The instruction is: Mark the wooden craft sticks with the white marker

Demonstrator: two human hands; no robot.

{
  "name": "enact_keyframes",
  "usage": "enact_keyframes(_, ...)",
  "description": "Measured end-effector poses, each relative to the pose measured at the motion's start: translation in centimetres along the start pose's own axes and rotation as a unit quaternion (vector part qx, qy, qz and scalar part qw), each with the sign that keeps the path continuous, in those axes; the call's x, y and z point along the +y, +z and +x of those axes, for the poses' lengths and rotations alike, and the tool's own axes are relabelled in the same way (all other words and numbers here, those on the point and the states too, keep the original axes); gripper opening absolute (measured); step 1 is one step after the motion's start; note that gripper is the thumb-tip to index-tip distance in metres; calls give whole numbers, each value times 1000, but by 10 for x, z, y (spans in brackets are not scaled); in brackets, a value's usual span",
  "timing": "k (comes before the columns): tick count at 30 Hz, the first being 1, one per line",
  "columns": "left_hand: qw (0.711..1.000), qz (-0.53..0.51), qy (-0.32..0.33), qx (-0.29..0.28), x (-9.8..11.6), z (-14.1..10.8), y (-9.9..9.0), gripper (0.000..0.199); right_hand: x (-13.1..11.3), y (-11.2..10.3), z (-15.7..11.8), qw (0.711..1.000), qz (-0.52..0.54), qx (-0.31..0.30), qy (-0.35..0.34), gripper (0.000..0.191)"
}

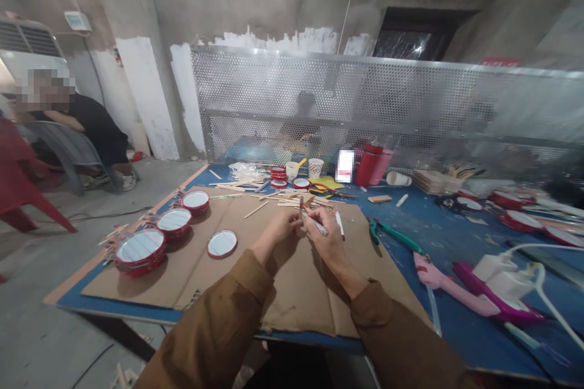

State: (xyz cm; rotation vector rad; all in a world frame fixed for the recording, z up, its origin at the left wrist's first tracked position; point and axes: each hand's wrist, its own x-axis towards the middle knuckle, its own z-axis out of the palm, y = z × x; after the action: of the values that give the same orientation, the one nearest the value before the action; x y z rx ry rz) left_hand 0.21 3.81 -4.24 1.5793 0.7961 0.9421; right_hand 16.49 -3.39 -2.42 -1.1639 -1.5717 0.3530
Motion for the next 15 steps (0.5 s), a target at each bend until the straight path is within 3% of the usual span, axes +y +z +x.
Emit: enact_keyframes(15,1000,-16,-6,-3,-4,3,2,20,-2,-1,1,1000,-11,20,-3,24)
